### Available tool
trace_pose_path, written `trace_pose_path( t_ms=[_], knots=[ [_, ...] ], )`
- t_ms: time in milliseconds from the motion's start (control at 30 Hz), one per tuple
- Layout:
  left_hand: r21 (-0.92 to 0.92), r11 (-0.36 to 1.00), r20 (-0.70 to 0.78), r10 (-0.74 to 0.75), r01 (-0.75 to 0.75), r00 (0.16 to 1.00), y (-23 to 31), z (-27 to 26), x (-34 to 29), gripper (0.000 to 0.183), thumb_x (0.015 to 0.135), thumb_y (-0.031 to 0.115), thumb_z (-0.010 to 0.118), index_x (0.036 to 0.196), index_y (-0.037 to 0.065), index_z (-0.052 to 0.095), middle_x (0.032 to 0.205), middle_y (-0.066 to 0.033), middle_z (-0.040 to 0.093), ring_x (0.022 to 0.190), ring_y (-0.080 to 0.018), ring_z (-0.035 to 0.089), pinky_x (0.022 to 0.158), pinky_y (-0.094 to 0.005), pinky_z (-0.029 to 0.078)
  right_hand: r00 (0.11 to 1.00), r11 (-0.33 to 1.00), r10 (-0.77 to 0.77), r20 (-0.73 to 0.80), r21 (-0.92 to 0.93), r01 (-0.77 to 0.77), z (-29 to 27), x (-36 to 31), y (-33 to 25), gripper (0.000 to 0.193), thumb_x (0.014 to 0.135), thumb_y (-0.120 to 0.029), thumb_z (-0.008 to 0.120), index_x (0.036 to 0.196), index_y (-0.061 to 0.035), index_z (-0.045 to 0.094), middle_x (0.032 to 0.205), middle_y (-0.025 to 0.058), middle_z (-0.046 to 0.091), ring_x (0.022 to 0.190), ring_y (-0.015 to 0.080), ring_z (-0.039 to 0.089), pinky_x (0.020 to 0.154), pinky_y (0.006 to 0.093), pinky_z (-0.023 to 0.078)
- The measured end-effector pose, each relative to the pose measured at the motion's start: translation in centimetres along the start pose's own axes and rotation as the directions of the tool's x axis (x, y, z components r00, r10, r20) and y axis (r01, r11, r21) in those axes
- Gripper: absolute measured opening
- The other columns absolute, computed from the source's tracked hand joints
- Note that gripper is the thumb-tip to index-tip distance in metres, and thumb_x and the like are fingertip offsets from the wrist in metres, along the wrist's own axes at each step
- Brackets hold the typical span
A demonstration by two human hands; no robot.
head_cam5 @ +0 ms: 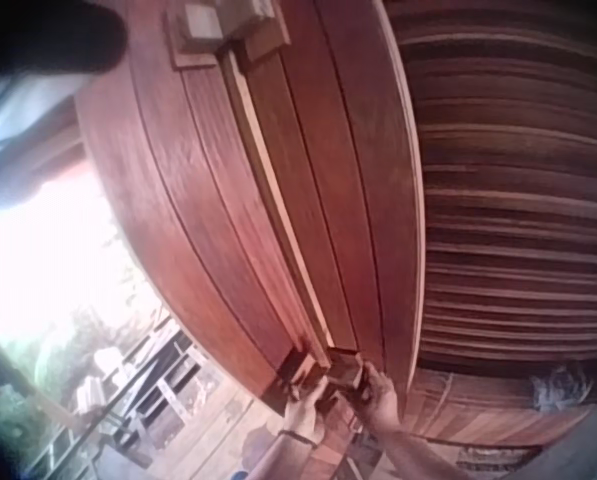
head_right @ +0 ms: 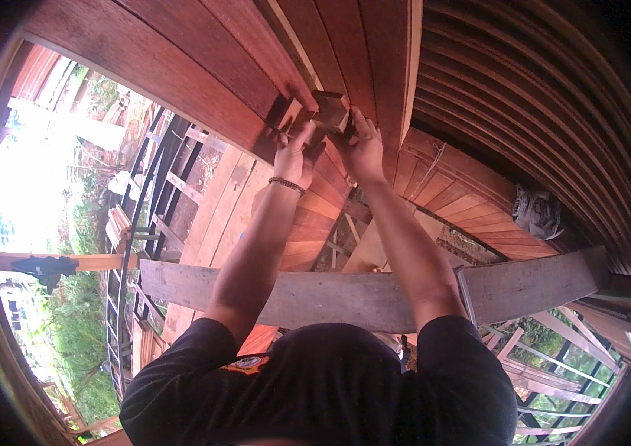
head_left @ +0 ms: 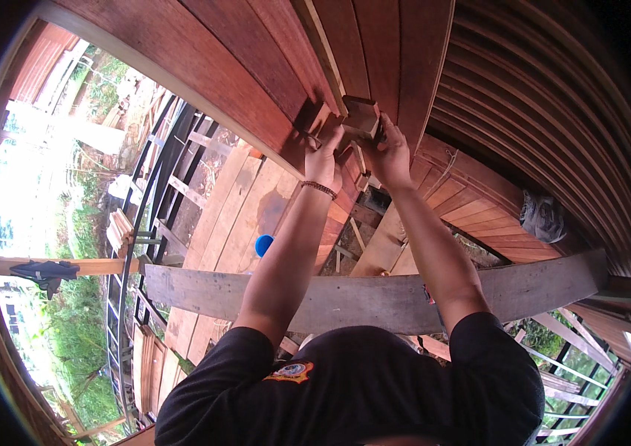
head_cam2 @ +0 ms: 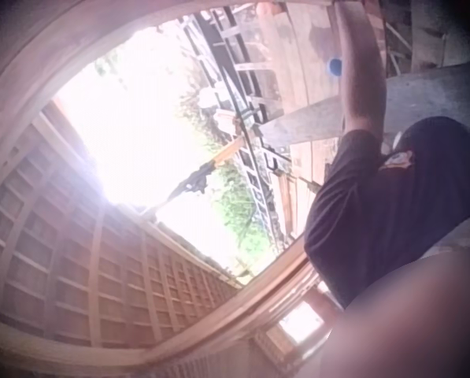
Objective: The person marks small wooden blocks with a pencil, positions them against a curved wooden wall, and secures them using a pneumatic nail gun. The person then moves to a different section of the structure and positions a long wooden plank against the frame.
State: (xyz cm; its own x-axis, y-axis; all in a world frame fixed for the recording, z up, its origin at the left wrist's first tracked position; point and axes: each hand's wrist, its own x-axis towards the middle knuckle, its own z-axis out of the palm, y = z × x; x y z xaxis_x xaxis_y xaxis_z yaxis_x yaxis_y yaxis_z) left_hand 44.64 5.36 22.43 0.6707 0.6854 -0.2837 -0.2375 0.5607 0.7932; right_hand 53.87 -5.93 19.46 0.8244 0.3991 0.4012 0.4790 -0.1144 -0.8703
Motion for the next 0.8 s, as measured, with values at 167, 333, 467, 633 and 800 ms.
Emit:
trace_pose_path(
  t_ms=[167, 333, 467, 633, 800],
  knots=[
    [-0.048, 0.999, -0.109, -0.011, 0.006, 0.994, -1.1, -1.2, 2.6, 0.042, 0.092, 0.021, 0.069, 0.130, 0.015, 0.053, 0.116, -0.0064, 0.060, 0.103, -0.0251, 0.063, 0.088, -0.0414, 0.055, 0.997, 0.983, 0.063, 0.044, -0.173, -0.055, 0.0, 0.0, -0.6, 0.082, 0.085, -0.026, 0.079, 0.155, -0.0214, 0.038, 0.123, 0.0176, 0.063, 0.116, 0.0333, 0.058, 0.099, 0.0390, 0.048],
    [-0.020, 1.000, -0.165, -0.021, 0.018, 0.986, -2.3, -1.3, 3.5, 0.040, 0.090, 0.020, 0.073, 0.126, 0.013, 0.057, 0.102, -0.0047, 0.062, 0.101, -0.0231, 0.061, 0.089, -0.0416, 0.054, 0.935, 0.943, 0.332, 0.129, -0.050, -0.328, 0.6, 0.1, -0.1, 0.086, 0.088, -0.030, 0.075, 0.159, -0.0264, 0.028, 0.131, 0.0159, 0.060, 0.127, 0.0337, 0.049, 0.107, 0.0409, 0.044],
    [-0.049, 0.995, -0.162, -0.089, 0.082, 0.983, -3.5, -1.7, 1.9, 0.039, 0.091, 0.022, 0.075, 0.126, 0.012, 0.061, 0.114, -0.0044, 0.066, 0.099, -0.0201, 0.064, 0.081, -0.0369, 0.053, 0.845, 0.659, 0.499, 0.193, 0.548, -0.515, 2.5, -0.7, 1.2, 0.081, 0.092, -0.023, 0.070, 0.160, -0.0187, 0.025, 0.141, 0.0146, 0.055, 0.118, 0.0267, 0.057, 0.103, 0.0356, 0.047],
    [-0.178, 0.957, 0.097, -0.217, 0.231, 0.971, -5.7, -4.3, 1.5, 0.029, 0.095, 0.017, 0.069, 0.121, 0.009, 0.060, 0.108, -0.0078, 0.067, 0.103, -0.0247, 0.064, 0.086, -0.0413, 0.054, 0.845, 0.680, 0.533, 0.050, 0.568, -0.463, 3.4, -2.6, 2.8, 0.078, 0.094, -0.013, 0.066, 0.160, -0.0064, 0.023, 0.142, 0.0151, 0.053, 0.096, 0.0170, 0.065, 0.082, 0.0267, 0.052],
    [-0.260, 0.923, 0.000, -0.295, 0.285, 0.956, -9.5, -7.0, -0.1, 0.021, 0.105, 0.023, 0.052, 0.122, 0.011, 0.056, 0.107, -0.0055, 0.065, 0.092, -0.0160, 0.065, 0.076, -0.0306, 0.057, 0.805, 0.577, 0.592, -0.027, 0.711, -0.401, 5.7, -3.5, 6.5, 0.079, 0.090, -0.009, 0.070, 0.155, -0.0023, 0.025, 0.133, 0.0178, 0.054, 0.089, 0.0172, 0.065, 0.071, 0.0281, 0.053]
  ],
)
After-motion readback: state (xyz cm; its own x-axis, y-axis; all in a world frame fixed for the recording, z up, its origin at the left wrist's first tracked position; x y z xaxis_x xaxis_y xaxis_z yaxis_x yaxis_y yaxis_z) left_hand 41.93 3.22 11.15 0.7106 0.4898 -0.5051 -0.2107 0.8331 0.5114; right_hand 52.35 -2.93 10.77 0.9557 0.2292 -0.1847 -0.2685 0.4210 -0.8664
